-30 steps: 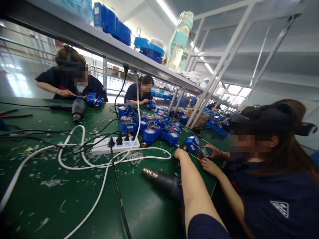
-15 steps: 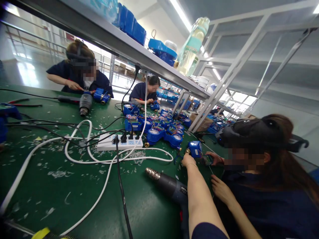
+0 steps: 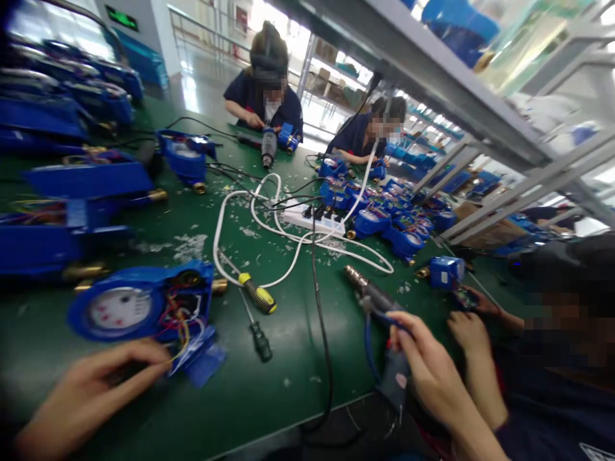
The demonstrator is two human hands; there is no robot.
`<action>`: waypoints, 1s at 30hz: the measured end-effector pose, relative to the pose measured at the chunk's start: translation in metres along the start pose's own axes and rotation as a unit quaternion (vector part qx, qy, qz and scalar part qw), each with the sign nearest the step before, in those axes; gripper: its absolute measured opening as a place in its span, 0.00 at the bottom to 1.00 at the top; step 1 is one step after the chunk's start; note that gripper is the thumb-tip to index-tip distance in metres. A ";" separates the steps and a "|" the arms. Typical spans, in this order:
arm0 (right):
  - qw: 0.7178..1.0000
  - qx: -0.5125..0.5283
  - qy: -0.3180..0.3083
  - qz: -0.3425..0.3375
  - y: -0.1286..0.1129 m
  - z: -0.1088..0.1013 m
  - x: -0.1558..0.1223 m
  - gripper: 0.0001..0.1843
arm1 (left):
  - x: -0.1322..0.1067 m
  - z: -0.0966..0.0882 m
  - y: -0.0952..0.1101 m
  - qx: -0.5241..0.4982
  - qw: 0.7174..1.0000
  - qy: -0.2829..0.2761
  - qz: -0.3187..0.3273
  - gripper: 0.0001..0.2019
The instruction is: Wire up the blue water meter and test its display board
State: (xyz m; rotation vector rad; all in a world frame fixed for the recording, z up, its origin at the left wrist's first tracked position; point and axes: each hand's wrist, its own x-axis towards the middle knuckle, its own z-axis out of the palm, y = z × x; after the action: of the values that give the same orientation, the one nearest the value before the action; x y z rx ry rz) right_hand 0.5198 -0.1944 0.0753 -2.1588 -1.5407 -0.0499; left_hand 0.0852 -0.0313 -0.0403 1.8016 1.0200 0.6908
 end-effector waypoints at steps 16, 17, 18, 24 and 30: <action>0.983 -0.052 -0.131 -0.121 -0.119 0.125 -0.110 0.31 | 0.011 -0.019 0.029 -0.096 0.994 -0.024 0.046 0.12; 0.980 -0.072 -0.131 -0.129 -0.124 0.126 -0.113 0.36 | 0.012 -0.018 0.028 -0.091 0.994 -0.019 0.050 0.11; 0.978 -0.090 -0.130 -0.137 -0.127 0.128 -0.116 0.39 | 0.013 -0.018 0.027 -0.091 0.994 -0.014 0.054 0.11; 0.969 -0.115 -0.118 -0.182 -0.128 0.132 -0.124 0.33 | 0.013 -0.012 0.028 -0.125 0.990 -0.011 0.066 0.08; 0.978 -0.051 -0.114 -0.169 -0.128 0.124 -0.120 0.27 | 0.009 -0.010 0.029 -0.165 0.983 -0.026 0.070 0.09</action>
State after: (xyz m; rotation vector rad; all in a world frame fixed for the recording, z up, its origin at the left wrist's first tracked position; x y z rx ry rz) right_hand 0.3311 -0.2186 -0.0243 -2.0095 -2.0682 0.0074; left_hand 0.0918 -0.0252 -0.0092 1.5999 0.7017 0.8420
